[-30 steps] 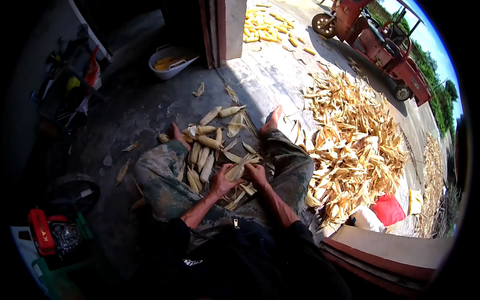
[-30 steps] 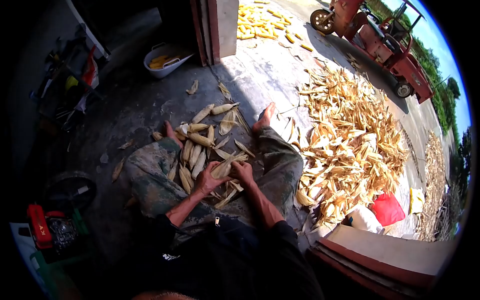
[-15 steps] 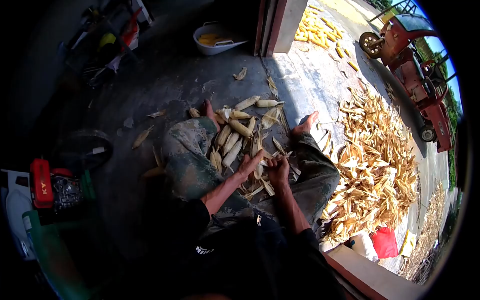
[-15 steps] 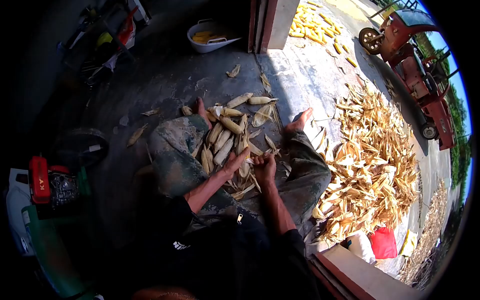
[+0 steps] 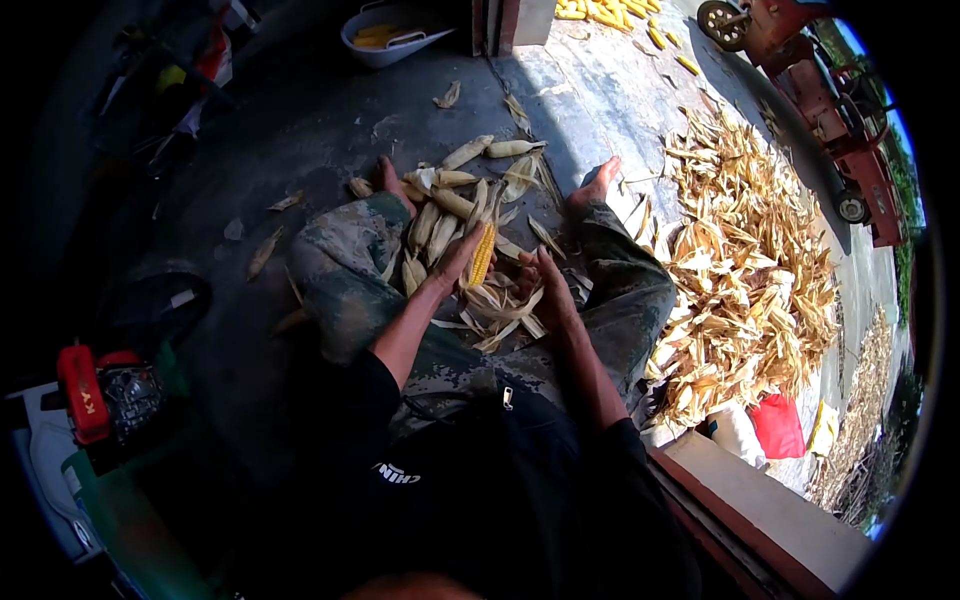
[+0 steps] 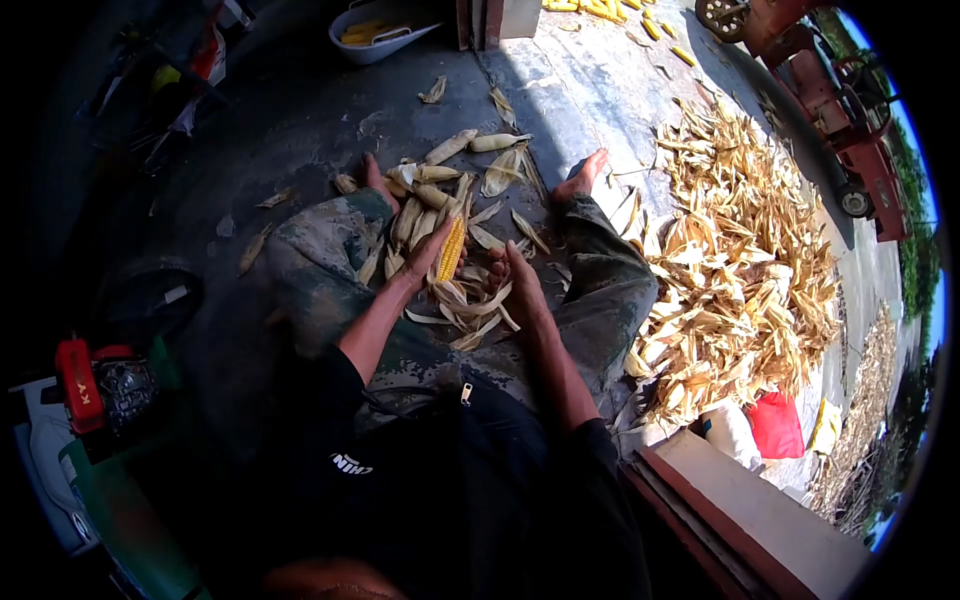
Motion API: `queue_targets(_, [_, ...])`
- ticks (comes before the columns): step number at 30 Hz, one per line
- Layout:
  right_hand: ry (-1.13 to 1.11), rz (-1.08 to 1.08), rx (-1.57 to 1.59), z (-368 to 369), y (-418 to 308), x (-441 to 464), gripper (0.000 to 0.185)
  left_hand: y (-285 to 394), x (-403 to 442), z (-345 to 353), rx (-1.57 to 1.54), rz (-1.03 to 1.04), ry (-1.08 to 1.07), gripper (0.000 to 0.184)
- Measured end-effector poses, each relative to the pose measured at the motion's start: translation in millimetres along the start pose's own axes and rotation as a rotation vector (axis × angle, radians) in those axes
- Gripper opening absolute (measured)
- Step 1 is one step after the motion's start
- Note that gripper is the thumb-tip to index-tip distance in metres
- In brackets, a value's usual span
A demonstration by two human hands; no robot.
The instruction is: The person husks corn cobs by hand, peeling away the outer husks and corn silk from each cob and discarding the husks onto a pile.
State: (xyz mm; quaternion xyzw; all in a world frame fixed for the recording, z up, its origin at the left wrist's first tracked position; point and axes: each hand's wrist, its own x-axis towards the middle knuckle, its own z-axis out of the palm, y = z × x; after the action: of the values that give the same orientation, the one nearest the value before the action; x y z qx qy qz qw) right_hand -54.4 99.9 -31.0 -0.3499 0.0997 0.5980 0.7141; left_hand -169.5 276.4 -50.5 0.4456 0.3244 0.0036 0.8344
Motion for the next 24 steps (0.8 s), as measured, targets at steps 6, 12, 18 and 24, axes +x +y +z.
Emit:
queue_targets(6, [0.064, -0.074, -0.441, -1, -20, 6, 0.048, 2, -32, 40, 0.154, -0.132, -0.259, 0.057])
queue_targets(12, [0.118, -0.349, -0.777, -4, -13, 0, 0.054, -9, -28, 36, 0.287, -0.078, -0.315, 0.055])
queue_targets(18, [0.124, -0.222, -0.731, -32, -9, 15, 0.054, -7, -44, 51, 0.797, 0.242, -0.070, 0.084])
queue_targets(24, [-0.124, -0.702, -1.263, -64, 16, 24, 0.045, -15, -46, 65, 0.801, 0.427, -0.044, 0.097])
